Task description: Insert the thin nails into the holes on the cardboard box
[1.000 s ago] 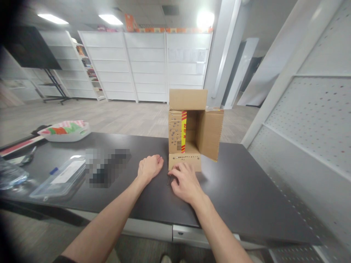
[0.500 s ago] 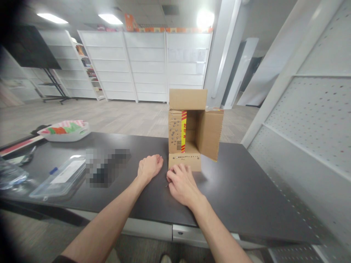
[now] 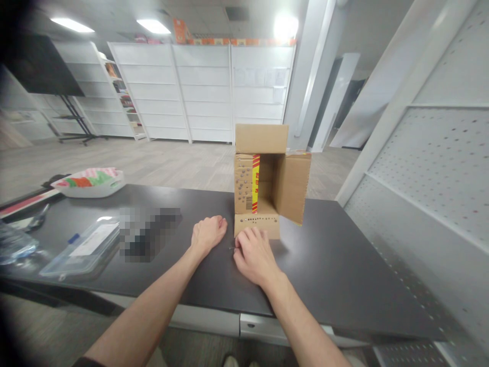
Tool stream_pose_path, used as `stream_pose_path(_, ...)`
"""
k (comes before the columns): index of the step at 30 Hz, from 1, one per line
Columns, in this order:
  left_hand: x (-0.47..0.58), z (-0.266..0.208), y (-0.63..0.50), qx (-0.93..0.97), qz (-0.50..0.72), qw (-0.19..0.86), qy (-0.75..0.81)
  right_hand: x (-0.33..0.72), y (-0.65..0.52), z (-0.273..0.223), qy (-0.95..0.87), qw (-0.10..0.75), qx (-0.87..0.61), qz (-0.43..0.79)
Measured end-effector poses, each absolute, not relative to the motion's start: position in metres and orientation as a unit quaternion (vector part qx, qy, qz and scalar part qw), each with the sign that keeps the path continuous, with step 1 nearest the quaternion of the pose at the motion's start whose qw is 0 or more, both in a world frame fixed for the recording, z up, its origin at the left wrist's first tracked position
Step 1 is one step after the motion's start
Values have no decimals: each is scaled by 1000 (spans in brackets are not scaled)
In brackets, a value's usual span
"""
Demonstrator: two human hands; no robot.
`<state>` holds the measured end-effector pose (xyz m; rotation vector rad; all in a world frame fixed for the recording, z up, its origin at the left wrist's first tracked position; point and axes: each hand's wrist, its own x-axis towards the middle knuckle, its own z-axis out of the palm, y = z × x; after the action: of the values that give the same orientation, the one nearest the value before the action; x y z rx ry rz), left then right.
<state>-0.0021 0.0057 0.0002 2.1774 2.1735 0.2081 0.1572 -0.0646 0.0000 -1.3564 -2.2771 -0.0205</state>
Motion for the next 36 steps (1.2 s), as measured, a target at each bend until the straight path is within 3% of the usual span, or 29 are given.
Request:
stream_pose_path(12,-3,-2,8,705,70,25,705,167,-45,-21,-704,504,-495,77)
stream_pose_path(24,-1,0,7,693,58,30,718,171,-33,-29,-641,567,-508,96)
stream_pose_path(36,-3,-3,9,701,68,23,710,172,-29,-23,-641,574,-504,73)
